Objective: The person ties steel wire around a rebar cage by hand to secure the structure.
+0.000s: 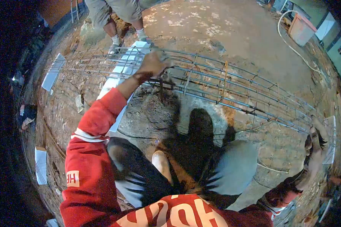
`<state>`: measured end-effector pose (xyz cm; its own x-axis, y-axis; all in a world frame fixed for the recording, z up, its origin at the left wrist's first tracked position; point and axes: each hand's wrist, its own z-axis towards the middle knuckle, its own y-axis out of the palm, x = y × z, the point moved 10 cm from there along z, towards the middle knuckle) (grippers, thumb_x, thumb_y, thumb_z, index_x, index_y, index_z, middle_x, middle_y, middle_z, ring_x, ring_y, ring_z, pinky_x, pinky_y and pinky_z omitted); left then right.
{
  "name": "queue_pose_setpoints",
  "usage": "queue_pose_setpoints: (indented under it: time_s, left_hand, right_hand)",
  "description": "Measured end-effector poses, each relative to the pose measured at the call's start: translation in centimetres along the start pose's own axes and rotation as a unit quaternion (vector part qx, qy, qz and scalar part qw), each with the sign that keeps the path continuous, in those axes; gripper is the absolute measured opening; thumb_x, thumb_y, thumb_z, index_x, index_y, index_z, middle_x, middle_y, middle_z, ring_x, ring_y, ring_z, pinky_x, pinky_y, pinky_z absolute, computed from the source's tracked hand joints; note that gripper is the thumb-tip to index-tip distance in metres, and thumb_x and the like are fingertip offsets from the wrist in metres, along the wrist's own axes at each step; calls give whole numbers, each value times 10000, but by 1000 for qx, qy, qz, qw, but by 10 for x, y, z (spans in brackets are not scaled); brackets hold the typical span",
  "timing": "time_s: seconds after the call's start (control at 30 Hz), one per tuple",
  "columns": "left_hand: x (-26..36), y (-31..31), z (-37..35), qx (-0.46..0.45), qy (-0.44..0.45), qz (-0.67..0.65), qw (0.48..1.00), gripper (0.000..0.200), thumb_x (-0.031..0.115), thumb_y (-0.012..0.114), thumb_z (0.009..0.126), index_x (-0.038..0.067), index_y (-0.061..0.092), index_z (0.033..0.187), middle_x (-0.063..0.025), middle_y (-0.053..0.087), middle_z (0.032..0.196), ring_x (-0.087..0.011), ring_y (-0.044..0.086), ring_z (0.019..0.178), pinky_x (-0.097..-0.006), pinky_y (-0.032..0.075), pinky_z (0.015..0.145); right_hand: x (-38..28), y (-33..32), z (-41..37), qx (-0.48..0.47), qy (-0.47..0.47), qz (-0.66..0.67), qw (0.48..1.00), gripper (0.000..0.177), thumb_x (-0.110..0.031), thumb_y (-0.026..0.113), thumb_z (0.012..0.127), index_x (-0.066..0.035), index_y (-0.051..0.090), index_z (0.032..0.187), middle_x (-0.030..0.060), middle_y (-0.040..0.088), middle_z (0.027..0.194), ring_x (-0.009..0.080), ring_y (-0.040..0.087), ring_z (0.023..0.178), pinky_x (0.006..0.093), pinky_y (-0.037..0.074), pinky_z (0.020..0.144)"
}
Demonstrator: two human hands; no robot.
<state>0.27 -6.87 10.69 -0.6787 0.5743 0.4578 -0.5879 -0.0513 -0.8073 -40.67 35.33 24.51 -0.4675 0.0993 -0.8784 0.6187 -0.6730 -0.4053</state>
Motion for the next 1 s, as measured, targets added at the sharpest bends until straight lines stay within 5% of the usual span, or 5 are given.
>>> queue_pose_setpoints:
  time_s: [0.07, 0.2, 0.37, 0.63, 1.0]
  left_hand:
    - [-36, 21, -16, -58, -113, 11, 992, 649, 489, 725, 738, -43, 577, 1079, -269, 598, 1089, -419, 573, 1036, -462, 471, 897]
    - [-50, 42, -28, -75, -44, 112, 990, 679, 499, 740, 716, -11, 563, 1128, -242, 618, 1062, -422, 581, 1015, -466, 479, 880]
    - [74, -21, -9, -76, 82, -79, 991, 588, 480, 732, 766, 28, 645, 1132, -174, 638, 1108, -292, 610, 1032, -392, 467, 925]
    - [322, -16, 29, -333, 196, -516, 764, 371, 302, 672, 896, -23, 667, 1077, -63, 684, 976, -117, 614, 901, -272, 508, 789]
    - [314, -37, 72, -183, 49, -788, 585, 236, 265, 545, 970, 57, 654, 985, -13, 630, 849, -119, 582, 838, -242, 467, 709]
  right_hand:
    - [-3, 14, -5, 0, 8, 43, 999, 322, -233, 672, 888, -89, 653, 1175, -92, 446, 621, 7, 349, 502, 186, 245, 447]
    - [-12, 61, -6, -9, -12, -34, 999, 221, -188, 647, 901, -88, 672, 1096, -103, 424, 633, -2, 321, 524, 185, 212, 470]
    - [-21, 124, -9, -84, 39, 10, 996, 138, -196, 624, 916, -71, 671, 948, -100, 403, 575, 10, 296, 462, 203, 206, 423]
    - [-88, 150, 42, 13, -74, 218, 973, 115, -179, 631, 907, -71, 648, 872, -66, 430, 566, 17, 334, 459, 204, 233, 411]
    - [-115, 174, 26, -66, -25, 327, 943, 223, -172, 578, 944, -36, 638, 1110, -70, 419, 607, 23, 351, 472, 194, 249, 415]
